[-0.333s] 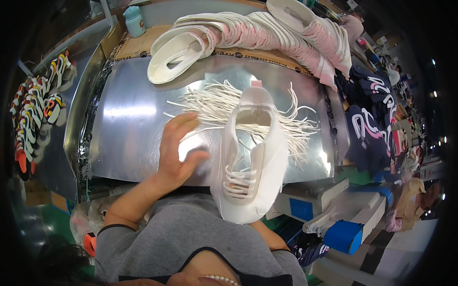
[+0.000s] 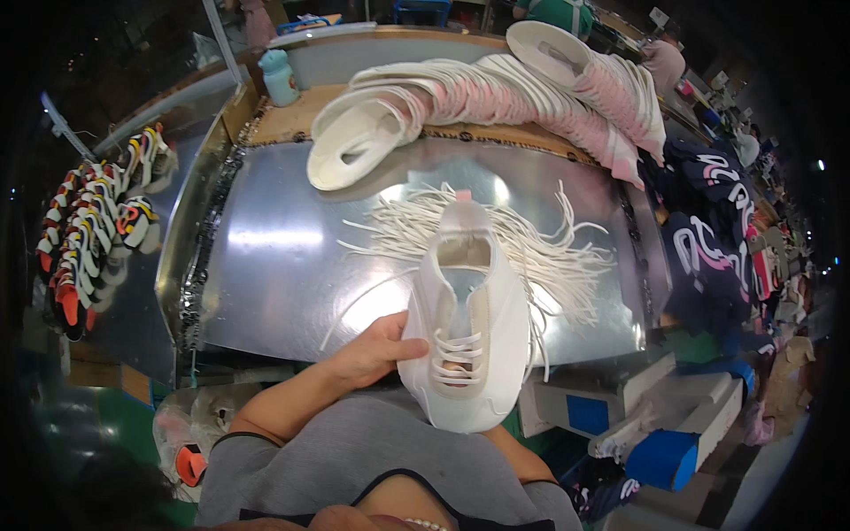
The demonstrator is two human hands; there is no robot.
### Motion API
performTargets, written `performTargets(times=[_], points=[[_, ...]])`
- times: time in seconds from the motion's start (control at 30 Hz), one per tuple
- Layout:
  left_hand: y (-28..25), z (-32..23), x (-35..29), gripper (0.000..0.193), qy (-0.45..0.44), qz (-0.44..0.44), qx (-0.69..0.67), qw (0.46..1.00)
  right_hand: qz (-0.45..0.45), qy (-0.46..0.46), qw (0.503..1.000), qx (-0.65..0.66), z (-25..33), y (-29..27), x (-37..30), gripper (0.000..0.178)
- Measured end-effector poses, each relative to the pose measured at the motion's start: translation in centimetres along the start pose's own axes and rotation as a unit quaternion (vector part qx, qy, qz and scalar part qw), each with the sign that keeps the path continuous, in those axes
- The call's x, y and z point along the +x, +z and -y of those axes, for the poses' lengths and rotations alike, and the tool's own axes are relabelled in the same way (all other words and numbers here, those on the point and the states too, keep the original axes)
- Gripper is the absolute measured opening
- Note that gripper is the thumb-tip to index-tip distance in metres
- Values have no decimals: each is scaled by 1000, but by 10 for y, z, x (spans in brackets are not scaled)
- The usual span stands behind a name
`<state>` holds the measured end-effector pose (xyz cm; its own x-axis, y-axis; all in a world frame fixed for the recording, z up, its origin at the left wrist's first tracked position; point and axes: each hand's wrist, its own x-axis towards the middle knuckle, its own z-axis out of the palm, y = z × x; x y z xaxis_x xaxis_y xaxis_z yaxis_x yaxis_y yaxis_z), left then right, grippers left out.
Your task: The person threads white laces through the eyelets of white shoe uppers at a workstation, pulling the laces through and organizing the material.
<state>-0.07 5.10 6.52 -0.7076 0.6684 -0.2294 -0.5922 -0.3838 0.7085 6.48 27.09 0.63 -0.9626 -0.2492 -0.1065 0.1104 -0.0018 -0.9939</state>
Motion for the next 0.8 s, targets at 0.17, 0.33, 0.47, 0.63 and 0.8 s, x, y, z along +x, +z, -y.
performTargets(times=[0.17, 0.33, 0.47, 0.63, 0.8], points=[[-5, 6, -18, 57, 29, -36, -48, 998, 15, -90, 988, -126, -5, 2, 3, 37], [-24, -72, -61, 46, 185, -289, 67, 937, 1, 56, 989, 134, -5, 13, 32, 32], [-130, -132, -79, 37, 319, -415, 691, 499, 7, -285, 923, -259, 13, 37, 82, 33], [-321, -188, -39, 47, 107, -522, 767, 359, 265, -287, 825, -410, 16, 120, 138, 36], [-283, -164, 10, 57, 290, -472, 766, 325, 293, -257, 814, -431, -19, 113, 153, 15]])
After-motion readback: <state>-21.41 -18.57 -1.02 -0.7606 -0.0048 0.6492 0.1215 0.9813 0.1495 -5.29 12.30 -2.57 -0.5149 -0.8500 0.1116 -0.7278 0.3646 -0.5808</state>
